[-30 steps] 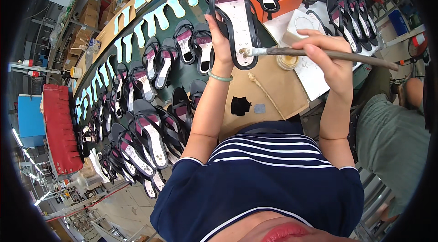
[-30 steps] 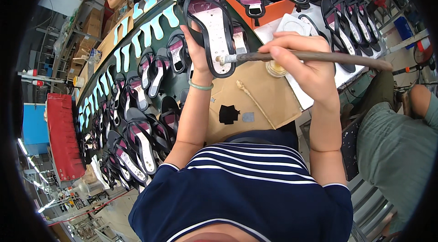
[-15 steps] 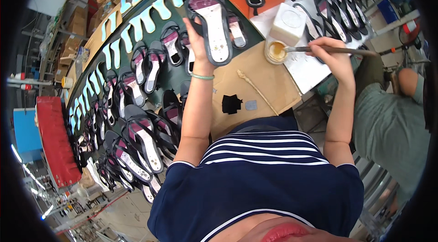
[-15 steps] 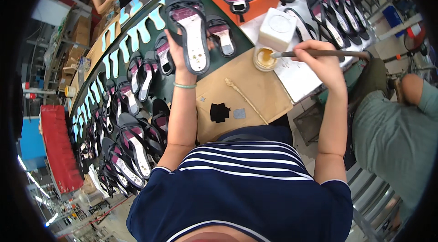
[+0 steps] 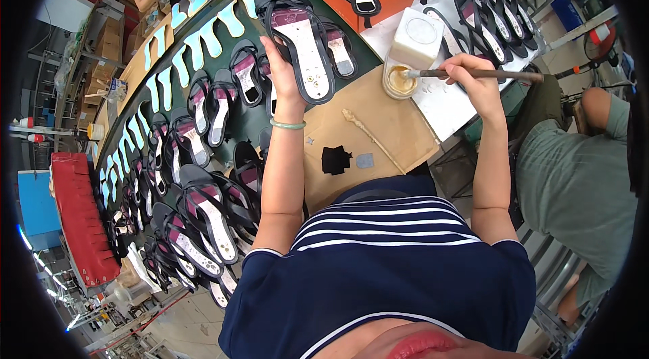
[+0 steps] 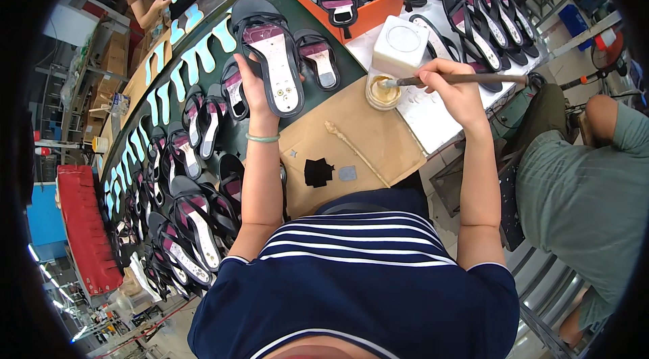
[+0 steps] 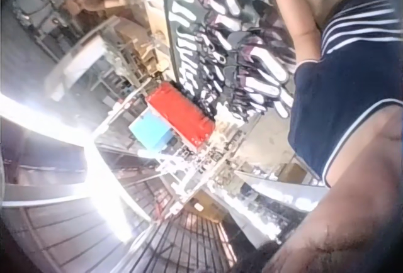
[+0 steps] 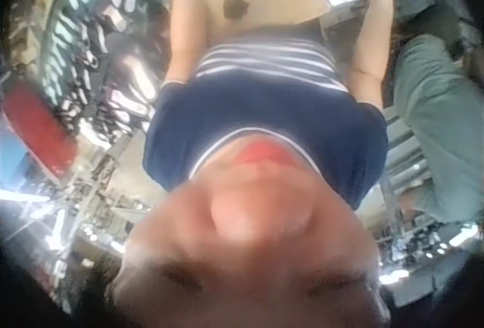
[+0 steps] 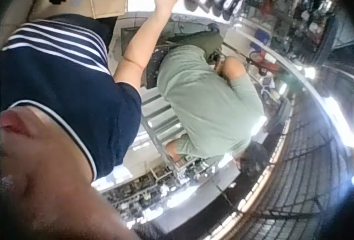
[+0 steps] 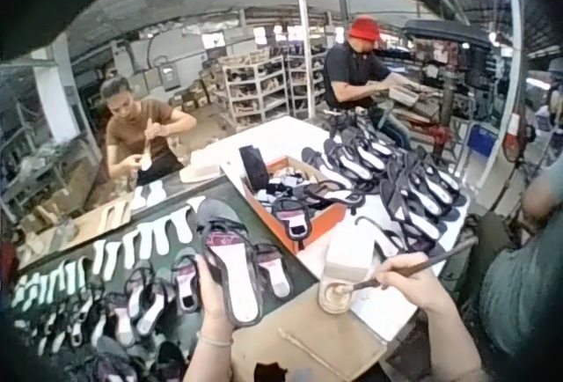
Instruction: Applying glue to the interior components of various shoes using a brush.
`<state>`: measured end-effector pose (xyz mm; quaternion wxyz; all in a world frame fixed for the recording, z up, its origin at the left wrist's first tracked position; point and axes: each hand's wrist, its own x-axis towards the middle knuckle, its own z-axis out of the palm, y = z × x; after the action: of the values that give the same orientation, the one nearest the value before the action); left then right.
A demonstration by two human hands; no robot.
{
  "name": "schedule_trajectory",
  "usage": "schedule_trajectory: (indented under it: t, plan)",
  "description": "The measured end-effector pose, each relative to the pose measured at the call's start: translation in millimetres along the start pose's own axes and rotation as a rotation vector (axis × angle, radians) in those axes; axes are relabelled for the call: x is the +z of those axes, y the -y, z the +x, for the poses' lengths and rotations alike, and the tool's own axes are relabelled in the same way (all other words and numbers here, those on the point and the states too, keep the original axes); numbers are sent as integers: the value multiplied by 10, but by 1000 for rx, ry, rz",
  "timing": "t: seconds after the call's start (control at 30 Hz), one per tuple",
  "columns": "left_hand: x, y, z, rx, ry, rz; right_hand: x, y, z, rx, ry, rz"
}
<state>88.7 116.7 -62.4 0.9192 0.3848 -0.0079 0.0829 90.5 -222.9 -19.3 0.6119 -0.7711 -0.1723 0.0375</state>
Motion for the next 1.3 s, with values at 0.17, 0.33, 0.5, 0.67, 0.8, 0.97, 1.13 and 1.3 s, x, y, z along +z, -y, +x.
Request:
schedule_trajectory:
  t: [0.17, 0.33, 0.5, 0.67, 0.8, 0.97, 1.13, 1.3]
  plan:
    - [32, 58, 39, 37, -74, 59, 93, -168, -215, 103, 126, 96]
    - [26, 32, -24, 23, -49, 70, -89, 38, -312, 25, -35, 644]
    - [-32, 47, 29, 65, -77, 77, -183, -551, -379, 261, -285, 474]
    - [46, 31, -22, 0, 8, -20, -46, -69, -436, 196, -97, 726]
    - [181, 107, -49, -12, 98, -41, 140, 505, -264, -125, -21, 794]
    - [283, 174, -89, -57, 156, -1, 522, 761, -15, -309, 24, 335]
    - [390, 105, -201, -110, 136, 106, 640, 831, 262, -373, 20, 177]
    - [498, 20, -282, -127, 170, 133, 593, 771, 435, -362, 74, 187]
